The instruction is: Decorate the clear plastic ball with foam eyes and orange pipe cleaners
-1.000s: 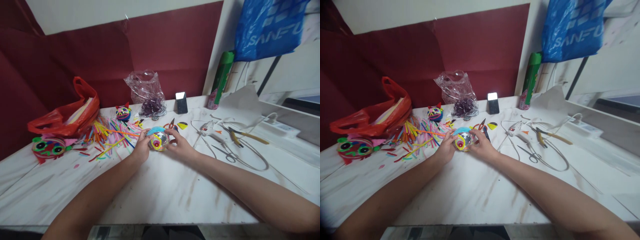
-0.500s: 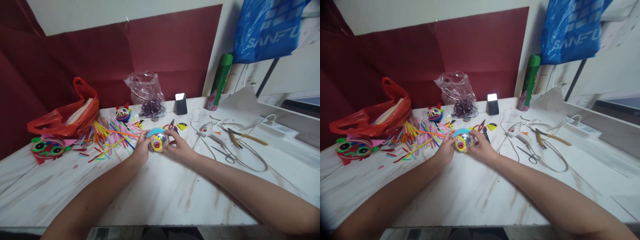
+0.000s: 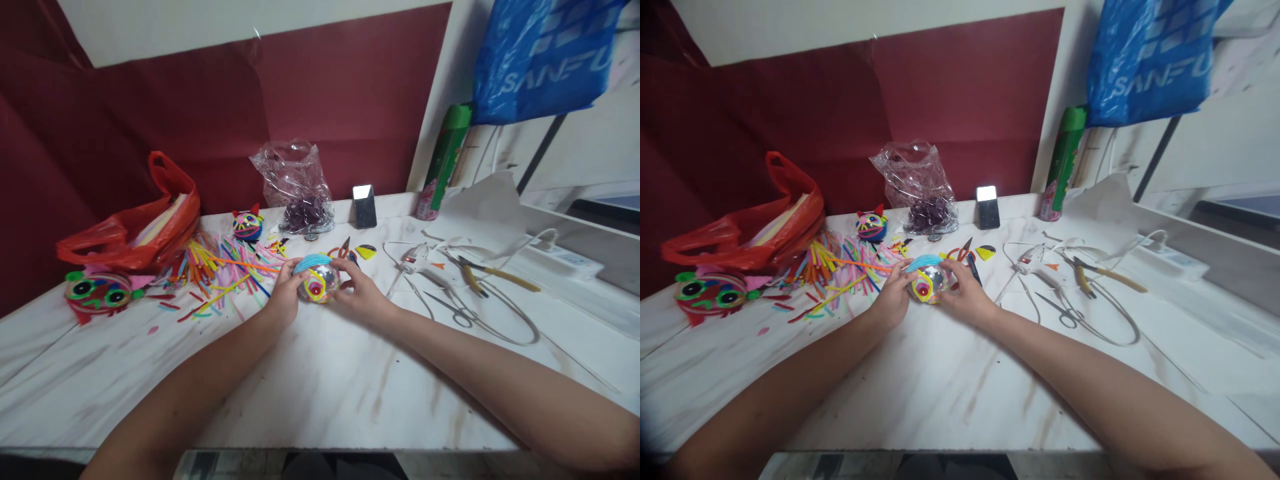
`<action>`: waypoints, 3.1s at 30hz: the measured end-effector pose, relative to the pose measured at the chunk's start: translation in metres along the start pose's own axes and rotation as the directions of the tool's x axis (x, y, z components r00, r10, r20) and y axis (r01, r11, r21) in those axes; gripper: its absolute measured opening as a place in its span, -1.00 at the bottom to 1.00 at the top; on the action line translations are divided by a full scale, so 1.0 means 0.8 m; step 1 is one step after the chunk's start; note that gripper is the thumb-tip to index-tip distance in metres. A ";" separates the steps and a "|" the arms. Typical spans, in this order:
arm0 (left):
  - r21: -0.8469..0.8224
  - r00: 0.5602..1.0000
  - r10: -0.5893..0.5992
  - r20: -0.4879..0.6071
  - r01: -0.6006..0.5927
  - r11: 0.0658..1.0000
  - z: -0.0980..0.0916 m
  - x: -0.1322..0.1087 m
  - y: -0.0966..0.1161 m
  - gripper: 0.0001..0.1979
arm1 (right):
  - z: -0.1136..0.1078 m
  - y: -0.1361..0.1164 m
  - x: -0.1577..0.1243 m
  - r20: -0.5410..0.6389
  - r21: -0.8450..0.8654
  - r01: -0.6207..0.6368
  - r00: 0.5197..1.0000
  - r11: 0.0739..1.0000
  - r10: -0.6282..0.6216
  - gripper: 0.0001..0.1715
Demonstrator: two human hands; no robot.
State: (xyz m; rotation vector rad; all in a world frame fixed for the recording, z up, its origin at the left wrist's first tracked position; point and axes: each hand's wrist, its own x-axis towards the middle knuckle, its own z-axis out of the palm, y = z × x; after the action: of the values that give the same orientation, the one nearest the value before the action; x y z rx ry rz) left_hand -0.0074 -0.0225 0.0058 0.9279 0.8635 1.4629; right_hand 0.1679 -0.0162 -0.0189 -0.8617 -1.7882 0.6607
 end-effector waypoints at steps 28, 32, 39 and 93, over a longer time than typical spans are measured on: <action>0.027 1.000 0.013 0.007 -0.013 1.000 0.000 -0.001 0.001 -0.56 | 0.000 -0.002 -0.001 0.010 0.021 -0.025 1.000 0.999 0.025 -0.41; 0.029 1.000 0.014 0.005 -0.014 0.999 -0.001 0.000 -0.001 -0.56 | 0.000 0.000 -0.002 0.009 0.024 -0.022 1.000 0.999 0.022 -0.40; 0.042 1.000 0.013 0.014 -0.014 0.999 0.001 -0.001 0.002 -0.55 | 0.001 -0.002 -0.002 0.004 0.030 -0.025 1.000 0.999 0.025 -0.41; 0.203 0.999 -0.011 -0.040 0.019 0.979 -0.004 0.014 -0.001 -0.54 | -0.006 -0.020 0.012 0.152 0.499 -0.437 0.894 0.748 0.421 -0.27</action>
State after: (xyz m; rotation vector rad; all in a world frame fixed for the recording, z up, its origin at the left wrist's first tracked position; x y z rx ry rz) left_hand -0.0104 -0.0112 0.0047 1.0447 1.0615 1.4016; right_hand 0.1662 -0.0177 -0.0001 -0.8816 -1.3188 1.3985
